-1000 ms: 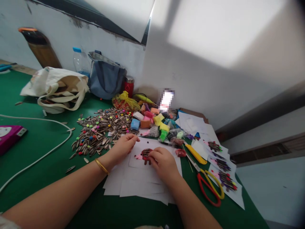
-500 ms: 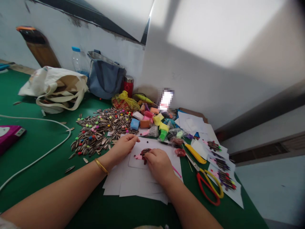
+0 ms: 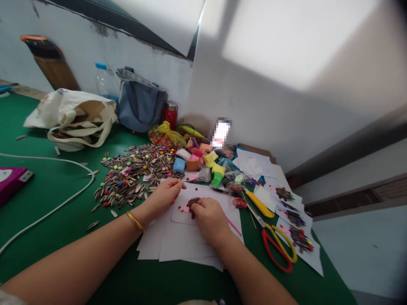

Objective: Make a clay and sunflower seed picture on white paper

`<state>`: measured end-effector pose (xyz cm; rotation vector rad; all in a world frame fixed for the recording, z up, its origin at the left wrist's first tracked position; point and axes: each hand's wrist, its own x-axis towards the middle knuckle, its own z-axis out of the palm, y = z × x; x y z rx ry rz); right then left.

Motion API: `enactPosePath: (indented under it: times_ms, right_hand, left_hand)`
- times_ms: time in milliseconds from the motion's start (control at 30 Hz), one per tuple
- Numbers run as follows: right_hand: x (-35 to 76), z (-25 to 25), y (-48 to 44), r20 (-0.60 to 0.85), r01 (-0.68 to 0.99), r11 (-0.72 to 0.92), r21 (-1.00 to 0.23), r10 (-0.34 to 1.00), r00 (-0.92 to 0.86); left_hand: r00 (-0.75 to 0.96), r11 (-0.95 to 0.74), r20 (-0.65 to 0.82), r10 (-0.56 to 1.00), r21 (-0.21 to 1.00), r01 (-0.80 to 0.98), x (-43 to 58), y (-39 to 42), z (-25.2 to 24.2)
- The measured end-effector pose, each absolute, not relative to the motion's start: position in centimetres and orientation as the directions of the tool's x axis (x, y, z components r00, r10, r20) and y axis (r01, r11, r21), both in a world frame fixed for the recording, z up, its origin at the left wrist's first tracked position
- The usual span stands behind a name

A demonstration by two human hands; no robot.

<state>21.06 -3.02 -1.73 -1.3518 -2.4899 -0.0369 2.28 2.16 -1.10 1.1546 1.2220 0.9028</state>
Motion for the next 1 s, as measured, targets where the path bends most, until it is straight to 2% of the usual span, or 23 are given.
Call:
enactPosePath:
  times_ms: [167,300,400,500,600,733,867,1000]
  right_hand:
    - [21.5,-0.5,-3.4,0.373,0.798,0.562,-0.218,0.803,-0.464]
    - [21.7,0.7,-3.9,0.513,0.764,0.562,-0.316,0.779,-0.361]
    - [21.6,0.9,-4.1,0.535,0.721,0.564,-0.402,0.784,-0.316]
    - [21.2,0.7,-4.1,0.503,0.677,0.561,-0.475,0.805,-0.314]
    - [20.8,0.3,-4.1,0.486,0.648,0.564,-0.513,0.812,-0.322]
    - [20.9,0.3,-4.0,0.497,0.634,0.550,-0.543,0.819,-0.285]
    - [21.8,0.8,-3.7,0.490,0.613,0.526,-0.590,0.836,-0.247]
    - [22.8,0.7,-3.3,0.376,0.652,0.471,-0.593,0.879,-0.293]
  left_hand:
    - [0.207,0.376,-0.340,0.917,0.911,-0.170,2.3,1.8,0.0]
    - [0.384,0.519,-0.388,0.838,0.786,-0.336,2.2,1.3,0.7]
    - [0.507,0.571,-0.375,0.776,0.758,-0.315,2.5,0.5,1.0]
    - [0.558,0.562,-0.370,0.743,0.798,-0.218,3.2,-0.6,1.1]
    - [0.556,0.503,-0.365,0.746,0.857,-0.112,3.8,-1.5,1.1]
    - [0.566,0.441,-0.327,0.757,0.894,-0.073,4.1,-1.9,1.4]
    - [0.479,0.385,-0.281,0.832,0.913,-0.133,3.7,-1.1,1.7]
    - [0.326,0.386,-0.298,0.897,0.889,-0.248,2.9,0.3,1.5]
